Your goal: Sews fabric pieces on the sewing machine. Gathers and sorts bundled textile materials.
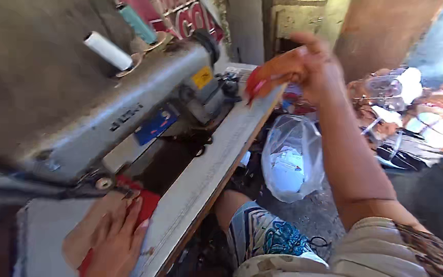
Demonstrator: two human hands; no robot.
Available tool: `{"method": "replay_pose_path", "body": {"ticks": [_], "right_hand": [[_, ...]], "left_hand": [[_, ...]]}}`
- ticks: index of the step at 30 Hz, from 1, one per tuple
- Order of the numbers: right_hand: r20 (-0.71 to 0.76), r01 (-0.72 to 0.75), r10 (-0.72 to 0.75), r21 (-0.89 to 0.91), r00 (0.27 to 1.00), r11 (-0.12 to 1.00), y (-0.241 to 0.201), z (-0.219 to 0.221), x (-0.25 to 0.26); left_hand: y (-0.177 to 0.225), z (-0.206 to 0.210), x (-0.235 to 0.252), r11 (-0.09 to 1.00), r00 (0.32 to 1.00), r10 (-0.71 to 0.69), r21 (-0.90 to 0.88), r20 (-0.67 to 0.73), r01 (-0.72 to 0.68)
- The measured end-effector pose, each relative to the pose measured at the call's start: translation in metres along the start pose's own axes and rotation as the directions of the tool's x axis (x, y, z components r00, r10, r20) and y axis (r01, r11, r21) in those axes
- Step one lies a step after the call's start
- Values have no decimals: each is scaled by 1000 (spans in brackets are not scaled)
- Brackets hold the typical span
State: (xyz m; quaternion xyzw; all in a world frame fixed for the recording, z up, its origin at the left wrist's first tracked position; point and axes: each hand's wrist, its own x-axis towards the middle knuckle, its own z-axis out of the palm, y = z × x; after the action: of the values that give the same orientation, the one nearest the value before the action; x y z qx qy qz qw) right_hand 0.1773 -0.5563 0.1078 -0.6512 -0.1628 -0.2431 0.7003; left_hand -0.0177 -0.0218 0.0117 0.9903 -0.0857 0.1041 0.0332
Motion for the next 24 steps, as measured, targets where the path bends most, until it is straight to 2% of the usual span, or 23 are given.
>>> {"method": "replay_pose_path", "body": {"ticks": [1, 2, 4, 6, 7, 8, 10, 12, 13, 14, 15, 18, 21, 24], "right_hand": [[-86, 22, -40, -193, 996, 981, 6, -11, 8], [-106, 9, -54, -381, 993, 924, 10, -14, 12], [-63, 8, -53, -569, 997, 822, 14, 21, 11], [171, 174, -91, -573, 981, 801, 5, 98, -17], [326, 311, -156, -502, 932, 807, 2, 143, -41], [478, 434, -224, -392, 849, 811, 2, 189, -69], [753, 564, -225, -226, 618, 794, 6, 270, -130], [940, 569, -84, -128, 331, 813, 3, 325, -173], [981, 556, 14, -122, 194, 822, 0, 342, -184], [991, 564, 72, -125, 116, 816, -2, 353, -193], [991, 584, 97, -130, 88, 801, -3, 360, -198], [987, 643, 144, -158, 74, 749, -2, 365, -196], [982, 654, 162, -183, 93, 734, 2, 363, -184], [976, 665, 161, -216, 144, 715, 6, 361, -169]], "left_hand": [[3, 0, -2, 1000, 999, 6, 8, -33, -6], [3, -3, -3, 1000, 999, 11, 3, -39, -11], [-6, -18, -4, 998, 999, 3, -68, 46, 0], [-25, -34, -4, 981, 996, -3, -195, 86, 20], [-36, -36, -5, 972, 999, -6, -236, 38, 15], [-46, -37, -7, 964, 1000, -11, -266, -5, 10], [-58, -27, -13, 954, 1000, -19, -299, -23, 12], [-65, -9, -19, 962, 998, 17, -271, -53, -31], [-67, -3, -21, 967, 996, 38, -250, -78, -56], [-68, 0, -22, 971, 995, 48, -231, -90, -68], [-68, 0, -23, 973, 995, 48, -219, -92, -67], [-68, -1, -22, 981, 997, -9, -194, -83, -8], [-56, -1, -20, 985, 991, -113, -141, -67, 103], [-25, -14, -19, 973, 973, -230, 8, 10, 230]]}}
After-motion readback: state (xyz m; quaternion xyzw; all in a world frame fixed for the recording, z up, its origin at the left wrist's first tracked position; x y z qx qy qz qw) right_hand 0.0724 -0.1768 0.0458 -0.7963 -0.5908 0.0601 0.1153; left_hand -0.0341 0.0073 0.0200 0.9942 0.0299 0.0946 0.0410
